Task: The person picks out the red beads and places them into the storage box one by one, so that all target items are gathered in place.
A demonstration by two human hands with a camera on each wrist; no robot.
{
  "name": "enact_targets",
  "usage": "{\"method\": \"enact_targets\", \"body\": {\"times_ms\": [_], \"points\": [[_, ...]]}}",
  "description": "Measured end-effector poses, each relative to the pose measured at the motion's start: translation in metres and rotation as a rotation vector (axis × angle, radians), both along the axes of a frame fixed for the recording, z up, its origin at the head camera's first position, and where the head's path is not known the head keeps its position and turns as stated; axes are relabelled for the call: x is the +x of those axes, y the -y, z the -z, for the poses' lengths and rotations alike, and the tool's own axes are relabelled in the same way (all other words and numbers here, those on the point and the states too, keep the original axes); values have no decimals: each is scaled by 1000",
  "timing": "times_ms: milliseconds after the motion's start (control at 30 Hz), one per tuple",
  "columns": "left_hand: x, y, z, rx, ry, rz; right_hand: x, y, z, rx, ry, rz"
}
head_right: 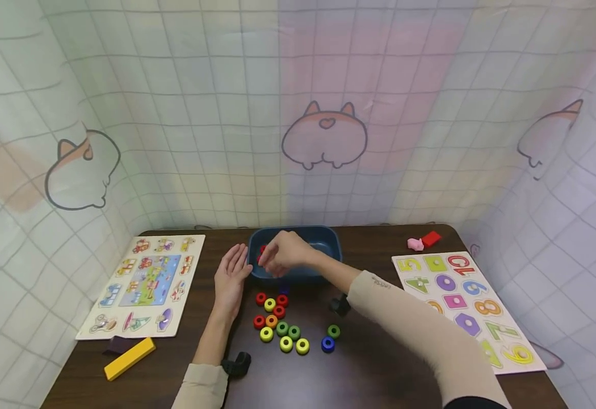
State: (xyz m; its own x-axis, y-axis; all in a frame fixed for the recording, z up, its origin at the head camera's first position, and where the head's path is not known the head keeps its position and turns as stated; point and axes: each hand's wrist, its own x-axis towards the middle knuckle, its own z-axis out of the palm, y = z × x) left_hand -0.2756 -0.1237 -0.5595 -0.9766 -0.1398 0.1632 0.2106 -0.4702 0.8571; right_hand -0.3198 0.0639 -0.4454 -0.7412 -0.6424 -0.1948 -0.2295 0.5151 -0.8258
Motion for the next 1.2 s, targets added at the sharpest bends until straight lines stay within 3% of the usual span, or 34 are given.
{"method": "enact_targets", "body": {"times_ms": [100,233,400,533,733,933,1200], "points": [[0,0,-1,12,6,4,20,-11,3,46,33,-51],[0,0,0,11,9,3,38,-24,23,88,37,-46],[2,0,0,-23,2,-3,49,-29,49,32,-5,-23],[2,0,0,-35,-1,-9,51,-28,59,-2,-32,-6],[2,-1,-1,-36,15,-14,54,-28,60,13,-69,-9],[2,-1,-1,-25,-1,-13,55,-28,54,110,-145,-6],[2,-1,1,-23,-7,-15,55,-31,58,111,-45,8]]}}
